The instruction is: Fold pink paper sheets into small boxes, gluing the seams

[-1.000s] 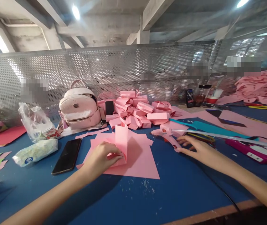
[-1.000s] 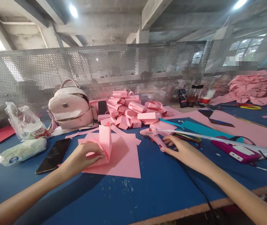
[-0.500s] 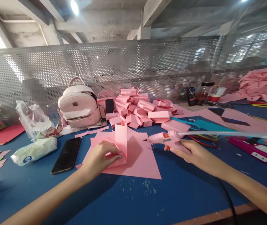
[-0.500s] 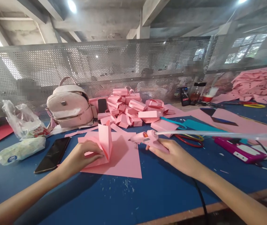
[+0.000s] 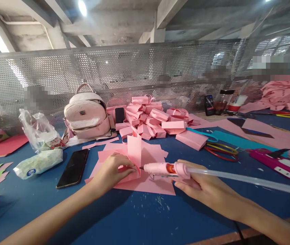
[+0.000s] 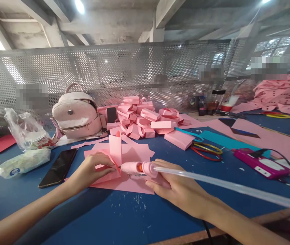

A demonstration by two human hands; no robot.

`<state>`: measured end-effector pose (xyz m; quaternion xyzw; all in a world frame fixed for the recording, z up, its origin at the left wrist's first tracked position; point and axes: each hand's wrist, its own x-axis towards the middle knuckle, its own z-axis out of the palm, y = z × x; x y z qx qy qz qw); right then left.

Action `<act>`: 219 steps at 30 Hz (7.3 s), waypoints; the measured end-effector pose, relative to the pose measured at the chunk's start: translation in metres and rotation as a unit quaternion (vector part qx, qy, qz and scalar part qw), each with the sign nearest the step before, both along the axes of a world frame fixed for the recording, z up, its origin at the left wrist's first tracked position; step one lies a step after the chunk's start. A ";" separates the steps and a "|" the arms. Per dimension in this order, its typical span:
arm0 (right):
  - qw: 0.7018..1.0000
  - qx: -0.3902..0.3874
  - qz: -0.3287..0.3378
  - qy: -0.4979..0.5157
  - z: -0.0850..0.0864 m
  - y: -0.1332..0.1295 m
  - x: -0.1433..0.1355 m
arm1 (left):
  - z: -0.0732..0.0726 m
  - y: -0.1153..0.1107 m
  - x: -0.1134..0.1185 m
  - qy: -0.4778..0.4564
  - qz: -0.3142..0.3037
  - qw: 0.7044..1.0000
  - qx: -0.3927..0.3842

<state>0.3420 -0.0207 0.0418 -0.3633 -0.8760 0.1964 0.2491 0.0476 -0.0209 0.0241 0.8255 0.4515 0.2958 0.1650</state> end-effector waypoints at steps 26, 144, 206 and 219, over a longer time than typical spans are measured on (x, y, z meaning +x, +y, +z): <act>0.937 -0.305 0.003 0.168 -0.033 0.012 -0.013 | -0.006 -0.027 0.002 -0.142 0.099 0.984 -0.045; 0.966 0.235 0.090 -0.060 -0.019 -0.003 -0.009 | -0.005 -0.028 -0.002 -0.135 0.111 0.985 0.010; 0.973 0.223 0.061 -0.014 -0.011 -0.004 -0.006 | -0.001 -0.027 -0.002 -0.129 0.110 0.985 0.016; 0.987 -0.106 -0.093 0.075 -0.008 0.016 0.010 | 0.000 -0.028 -0.002 -0.127 0.115 0.985 0.018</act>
